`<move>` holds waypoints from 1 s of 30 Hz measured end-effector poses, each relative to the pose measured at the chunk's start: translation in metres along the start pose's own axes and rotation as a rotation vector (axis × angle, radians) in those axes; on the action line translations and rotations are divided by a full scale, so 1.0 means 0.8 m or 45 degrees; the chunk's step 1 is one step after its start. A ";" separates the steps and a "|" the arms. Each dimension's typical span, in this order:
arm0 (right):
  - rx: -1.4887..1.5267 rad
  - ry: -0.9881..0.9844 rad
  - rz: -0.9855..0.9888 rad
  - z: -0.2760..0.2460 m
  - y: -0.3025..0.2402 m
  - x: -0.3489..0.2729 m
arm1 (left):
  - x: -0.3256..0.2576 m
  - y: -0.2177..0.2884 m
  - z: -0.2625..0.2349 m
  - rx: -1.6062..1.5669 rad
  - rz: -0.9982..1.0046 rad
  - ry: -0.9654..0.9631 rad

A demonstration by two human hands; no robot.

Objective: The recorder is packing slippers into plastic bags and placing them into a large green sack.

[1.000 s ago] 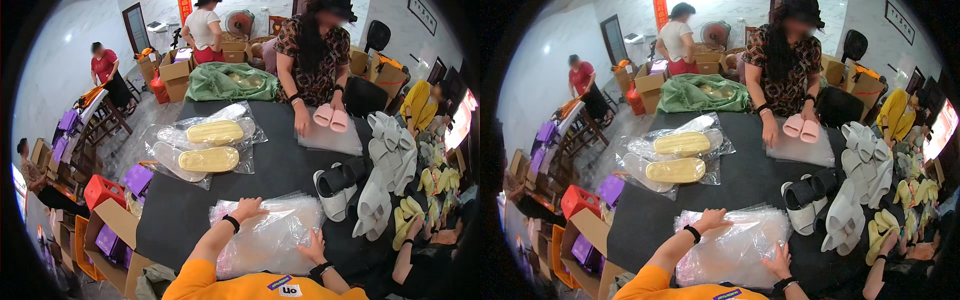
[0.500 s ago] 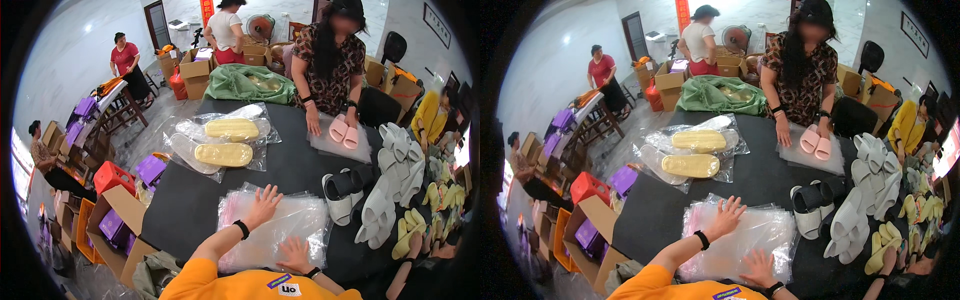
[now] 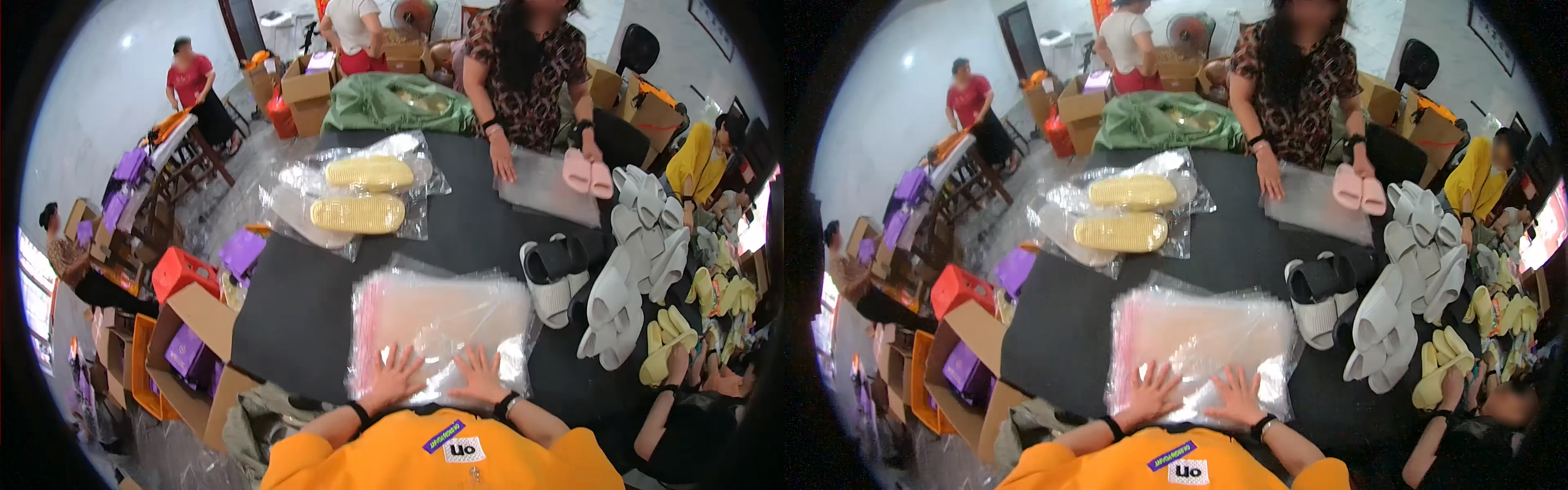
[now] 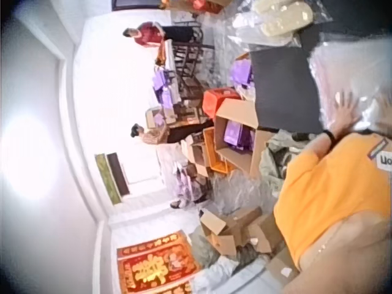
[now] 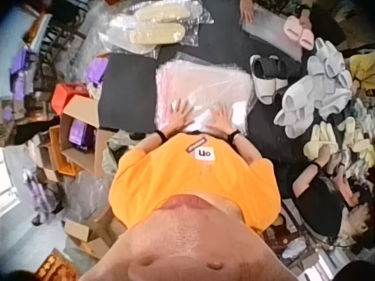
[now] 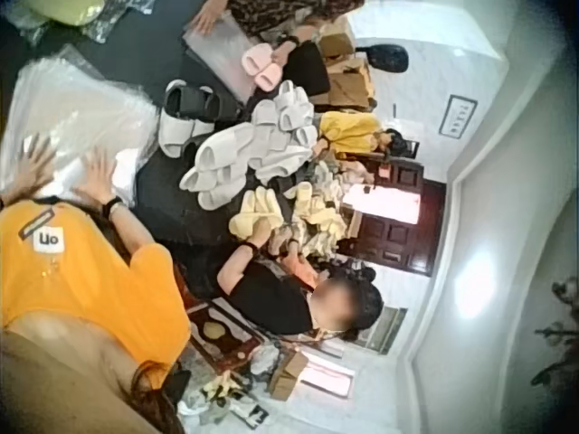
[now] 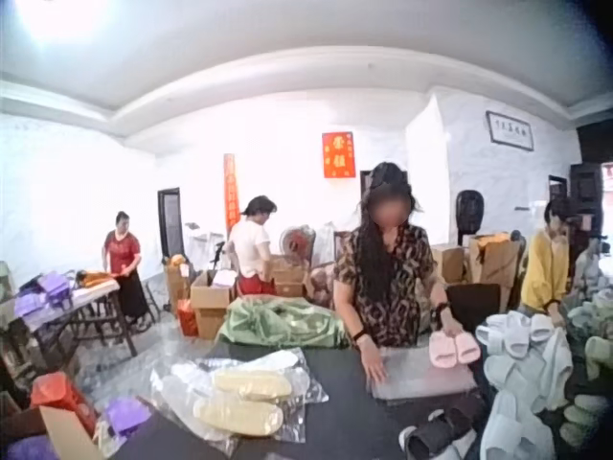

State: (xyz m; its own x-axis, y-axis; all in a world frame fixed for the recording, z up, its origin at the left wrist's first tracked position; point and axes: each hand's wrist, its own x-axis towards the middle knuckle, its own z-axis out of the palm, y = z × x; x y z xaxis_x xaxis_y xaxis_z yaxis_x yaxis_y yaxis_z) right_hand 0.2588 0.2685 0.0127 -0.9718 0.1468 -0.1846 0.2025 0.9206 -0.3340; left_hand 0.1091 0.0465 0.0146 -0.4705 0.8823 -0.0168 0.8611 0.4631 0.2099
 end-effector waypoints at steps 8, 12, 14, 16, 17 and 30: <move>-0.012 -0.061 -0.029 -0.017 -0.002 0.006 | 0.003 -0.007 0.002 -0.024 0.012 0.085; -0.023 -0.072 -0.132 -0.036 -0.007 -0.022 | 0.006 -0.010 0.005 0.003 0.019 0.082; -0.109 -0.111 -0.170 -0.032 -0.006 -0.038 | 0.004 -0.008 0.000 -0.010 0.001 0.068; -0.116 -0.138 -0.137 -0.031 -0.009 -0.040 | 0.003 -0.007 -0.003 -0.022 -0.020 0.040; -0.120 -0.139 -0.145 -0.029 -0.007 -0.037 | 0.001 -0.007 0.000 -0.065 -0.038 0.074; -0.082 -0.326 -0.141 -0.044 -0.006 -0.032 | -0.046 0.068 -0.013 -0.084 -0.468 0.452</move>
State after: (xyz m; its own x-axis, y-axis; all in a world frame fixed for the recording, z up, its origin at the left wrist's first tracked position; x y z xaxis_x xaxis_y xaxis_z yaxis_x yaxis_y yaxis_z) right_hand 0.2783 0.2729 0.0514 -0.9236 -0.0450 -0.3806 0.0804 0.9483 -0.3071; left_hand 0.1711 0.0381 0.0369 -0.7861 0.5739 0.2295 0.6179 0.7207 0.3142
